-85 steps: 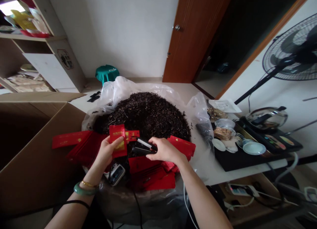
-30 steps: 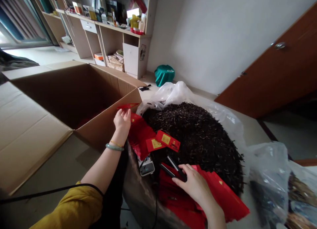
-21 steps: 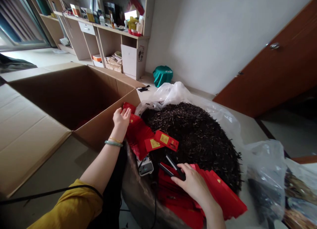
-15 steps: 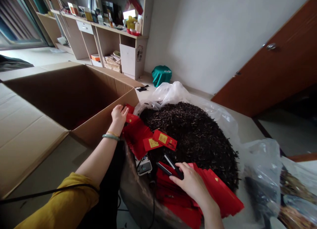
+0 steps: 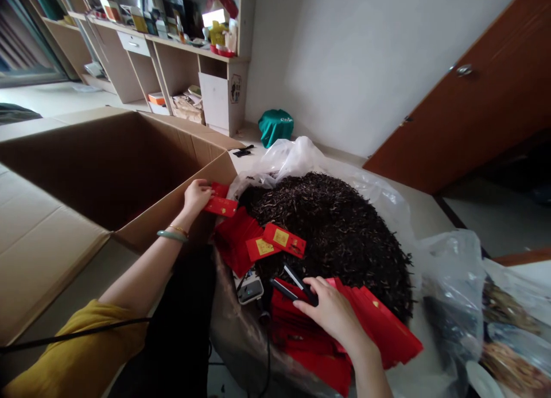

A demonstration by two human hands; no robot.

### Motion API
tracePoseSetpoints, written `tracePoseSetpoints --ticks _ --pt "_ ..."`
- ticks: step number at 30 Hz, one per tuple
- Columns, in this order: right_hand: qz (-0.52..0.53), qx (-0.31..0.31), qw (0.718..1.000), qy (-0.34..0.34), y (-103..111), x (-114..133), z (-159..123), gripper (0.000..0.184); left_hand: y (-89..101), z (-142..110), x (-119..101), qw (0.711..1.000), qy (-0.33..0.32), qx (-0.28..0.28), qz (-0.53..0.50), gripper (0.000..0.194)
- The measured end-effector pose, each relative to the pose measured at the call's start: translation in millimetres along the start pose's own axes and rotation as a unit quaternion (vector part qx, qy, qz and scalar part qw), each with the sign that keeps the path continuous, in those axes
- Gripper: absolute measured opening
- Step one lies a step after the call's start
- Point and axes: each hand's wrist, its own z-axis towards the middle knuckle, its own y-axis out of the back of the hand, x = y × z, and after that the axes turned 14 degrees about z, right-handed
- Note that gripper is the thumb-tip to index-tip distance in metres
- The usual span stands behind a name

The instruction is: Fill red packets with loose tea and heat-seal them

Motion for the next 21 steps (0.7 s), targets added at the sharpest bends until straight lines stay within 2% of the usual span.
tracePoseSetpoints --ticks 5,7,9,12,14,16,17,19,20,21 --pt "-0.031 0.001 0.999 0.009 -1.4 -3.9 0.7 0.039 -5.3 -1.0 -5.2 0.988 -0.067 0.024 0.135 0.027" --pt "-0.039 -0.002 0.999 0.015 -2.3 -7.4 1.1 0.041 -6.8 -5.3 -11.1 0.982 -0.085 0.02 0.165 0.025" --pt "-0.044 -0.004 0.999 0.018 -2.8 -10.8 1.4 0.044 0.5 -9.4 -21.0 0.976 -0.11 0.003 0.189 0.024" --pt "-0.048 -0.004 0.999 0.012 -2.1 -13.5 1.4 0.051 35.1 -10.6 -42.8 0.941 -0.225 -0.115 0.225 0.027" --pt "-0.047 -0.003 0.999 0.01 -0.8 -12.9 0.8 0.054 68.0 -8.2 -58.0 0.919 -0.254 -0.196 0.23 0.028" --pt "-0.041 -0.004 0.999 0.011 0.8 -10.7 -0.2 0.053 95.5 -7.9 -69.1 0.907 -0.26 -0.226 0.244 0.032" --pt "-0.036 -0.004 0.999 0.01 1.7 -9.1 -0.9 0.053 103.2 -10.6 -72.2 0.902 -0.257 -0.236 0.253 0.036" --pt "-0.029 -0.004 1.0 0.008 3.6 -5.0 -2.5 0.051 101.5 -24.5 -72.5 0.89 -0.283 -0.24 0.266 0.043" --pt "-0.027 -0.003 1.0 0.007 4.8 -2.5 -3.5 0.051 91.8 -36.0 -70.0 0.89 -0.305 -0.213 0.265 0.041" --pt "-0.027 -0.002 1.0 0.007 6.2 0.3 -4.5 0.051 77.1 -50.3 -66.2 0.895 -0.327 -0.152 0.264 0.036"
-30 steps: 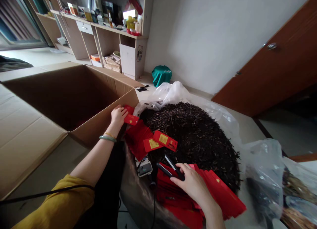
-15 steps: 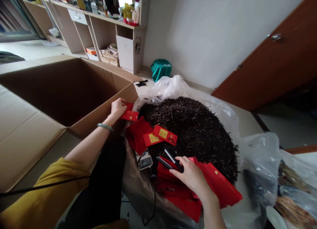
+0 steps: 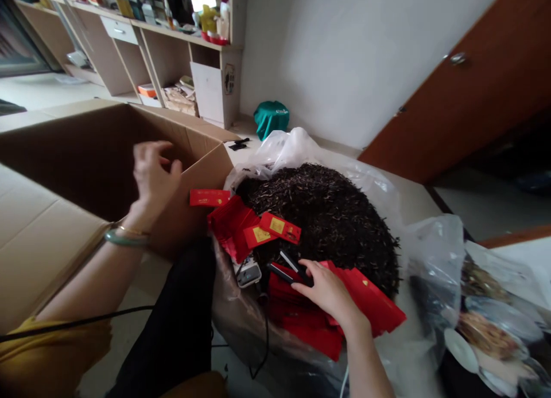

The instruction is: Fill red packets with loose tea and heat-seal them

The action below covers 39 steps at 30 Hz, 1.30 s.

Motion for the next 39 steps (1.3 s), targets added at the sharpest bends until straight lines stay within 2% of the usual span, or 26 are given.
tracePoseSetpoints --ticks 1,2,3,4,5,8,11,16,24,27,32,36,39 --pt "-0.001 0.002 1.0 0.001 1.7 2.8 -1.1 0.051 -9.5 -16.9 -15.8 0.996 -0.039 0.072 -0.025 0.03" --pt "-0.001 0.002 1.0 0.002 3.7 5.6 -2.4 0.051 -20.5 -34.8 -33.3 0.979 -0.102 0.167 -0.053 0.025" --pt "0.0 0.002 1.0 0.001 5.7 8.2 -3.7 0.051 -31.9 -52.3 -51.4 0.95 -0.172 0.251 -0.073 0.022" --pt "0.003 0.002 1.0 -0.003 7.9 10.3 -5.0 0.05 -42.8 -68.3 -69.1 0.921 -0.226 0.305 -0.083 0.02" --pt "0.007 0.001 1.0 -0.005 10.0 11.7 -6.2 0.05 -52.9 -81.9 -85.5 0.901 -0.259 0.339 -0.083 0.022" --pt "0.015 -0.013 1.0 -0.001 15.7 11.5 -8.7 0.048 -75.8 -105.8 -120.0 0.87 -0.294 0.392 -0.049 0.036" --pt "0.023 -0.029 0.999 0.006 20.2 7.3 -9.0 0.045 -89.8 -112.5 -130.3 0.856 -0.328 0.399 0.022 0.04" --pt "0.047 -0.065 0.997 0.008 23.8 5.0 -4.9 0.041 -102.9 -115.7 -124.0 0.859 -0.341 0.379 0.048 0.045" --pt "0.092 -0.127 0.987 0.031 13.7 2.8 7.1 0.038 -102.1 -121.1 -127.1 0.866 -0.351 0.354 0.038 0.04" --pt "0.097 -0.146 0.984 0.04 9.4 -3.9 11.2 0.038 -100.3 -123.3 -129.4 0.874 -0.349 0.337 0.012 0.032" --pt "0.121 -0.205 0.968 0.083 3.4 -16.6 18.6 0.033 -101.1 -125.0 -131.6 0.889 -0.336 0.304 -0.068 0.003" --pt "0.154 -0.278 0.939 0.134 0.7 -21.3 22.3 0.04 -97.7 -124.5 -133.1 0.889 -0.3 0.302 -0.167 0.009" --pt "0.173 -0.335 0.909 0.178 -0.4 -18.9 23.0 0.053 -90.8 -127.2 -137.0 0.872 -0.254 0.329 -0.258 0.008"
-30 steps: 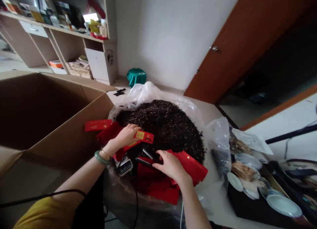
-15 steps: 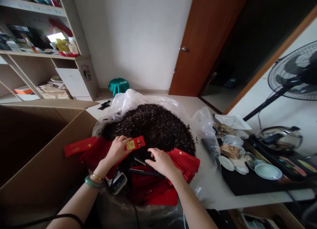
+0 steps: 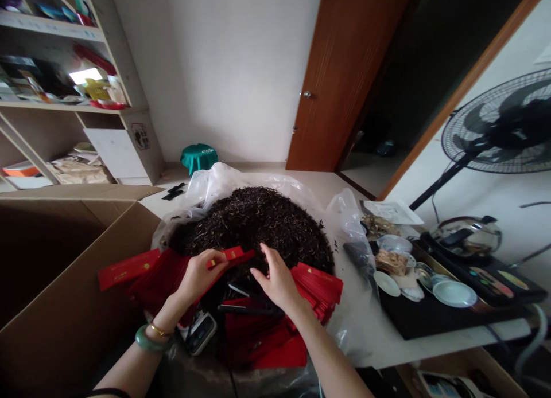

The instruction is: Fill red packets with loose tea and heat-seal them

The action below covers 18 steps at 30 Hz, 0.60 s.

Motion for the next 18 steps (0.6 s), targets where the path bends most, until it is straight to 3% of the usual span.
tracePoseSetpoints --ticks 8,13,18 --pt "0.007 -0.046 0.994 0.096 -12.1 5.4 -5.3 0.05 -15.9 -10.7 -21.8 0.984 0.055 -0.049 -0.162 0.012" --pt "-0.004 -0.077 0.987 0.142 -14.6 2.7 -7.8 0.049 -29.9 -15.7 -21.9 0.983 0.074 -0.016 -0.17 0.026" --pt "0.008 -0.102 0.986 0.129 -14.5 10.6 -5.1 0.027 -34.5 -19.9 -19.0 0.991 0.052 -0.003 -0.125 0.033"
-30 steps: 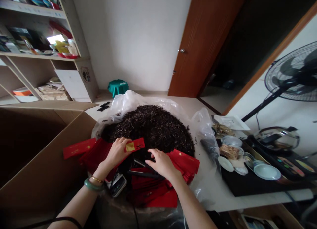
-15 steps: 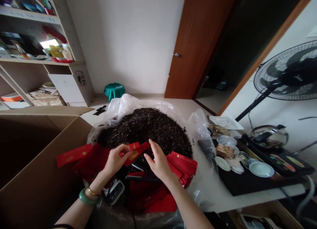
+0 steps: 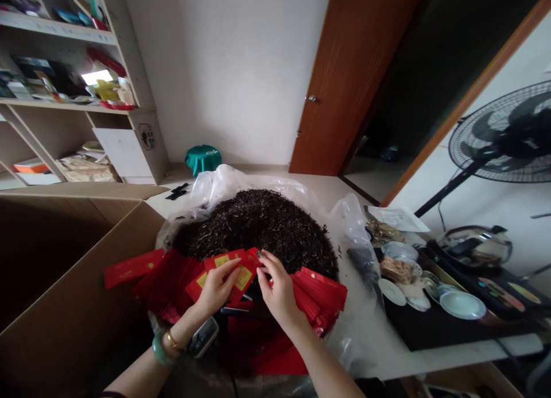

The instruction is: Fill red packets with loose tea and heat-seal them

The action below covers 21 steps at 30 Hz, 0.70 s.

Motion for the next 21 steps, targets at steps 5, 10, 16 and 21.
tracePoseSetpoints --ticks 5,10,16,21 --pt "-0.135 -0.059 0.988 0.048 9.5 12.8 8.8 0.013 3.7 -3.9 -5.3 0.996 -0.063 0.034 0.045 0.031" --pt "-0.187 0.01 0.976 0.113 14.4 21.0 12.3 0.025 2.3 -4.7 -7.2 0.996 -0.057 0.031 0.063 0.031" --pt "-0.089 0.053 0.994 0.031 14.5 20.5 11.1 0.027 7.7 -2.3 -9.6 0.997 -0.046 0.041 0.046 0.03" --pt "-0.042 0.058 0.996 -0.06 18.5 23.2 10.0 0.027 12.2 0.9 -10.5 0.998 -0.04 0.05 0.0 0.03"
